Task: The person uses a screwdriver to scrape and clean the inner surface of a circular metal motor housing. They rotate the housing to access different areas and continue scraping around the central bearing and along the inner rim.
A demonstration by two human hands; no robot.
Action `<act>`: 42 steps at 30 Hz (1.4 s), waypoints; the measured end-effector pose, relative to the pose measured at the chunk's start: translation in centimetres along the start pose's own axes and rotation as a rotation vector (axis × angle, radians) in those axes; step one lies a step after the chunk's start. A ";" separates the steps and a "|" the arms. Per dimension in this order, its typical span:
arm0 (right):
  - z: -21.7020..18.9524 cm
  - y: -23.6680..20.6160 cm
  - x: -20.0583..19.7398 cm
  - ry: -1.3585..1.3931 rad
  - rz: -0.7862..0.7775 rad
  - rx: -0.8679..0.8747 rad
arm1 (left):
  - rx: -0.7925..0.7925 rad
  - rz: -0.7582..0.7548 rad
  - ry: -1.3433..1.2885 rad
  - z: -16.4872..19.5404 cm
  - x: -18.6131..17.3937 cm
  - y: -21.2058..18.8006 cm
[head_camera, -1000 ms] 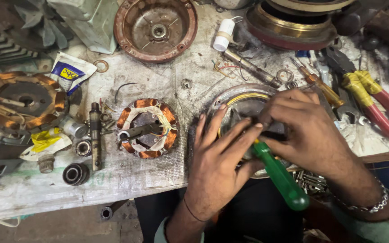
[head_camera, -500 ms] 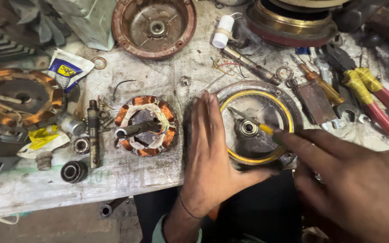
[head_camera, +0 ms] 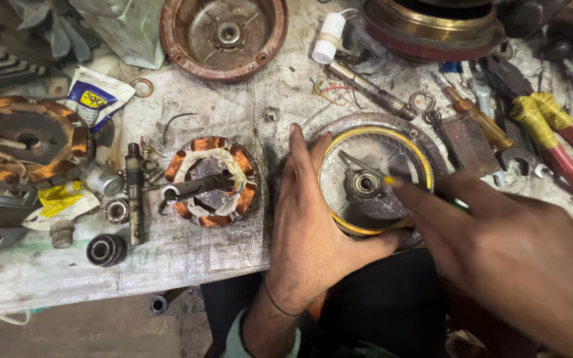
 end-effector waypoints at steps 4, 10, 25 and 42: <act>0.0 0.6 0.0 0.040 -0.048 0.018 | 0.004 0.032 -0.008 0.2 -0.3 0.0; 0.4 0.5 0.3 0.048 -0.056 0.068 | 0.012 0.056 -0.012 0.3 -0.5 0.1; 0.2 0.4 0.6 0.003 -0.089 0.076 | -0.013 0.046 0.006 0.2 -0.6 -0.1; 0.6 0.6 1.4 -0.044 -0.196 0.111 | -0.016 0.045 -0.007 0.2 -0.5 0.0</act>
Point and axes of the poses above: each hand's wrist, its own y-axis towards the middle knuckle, its own x-axis out of the palm, z = x × y, the point moved 9 cm from there along y, towards the middle knuckle, and after that the axes turned 14 degrees about y, right-handed, at the moved point
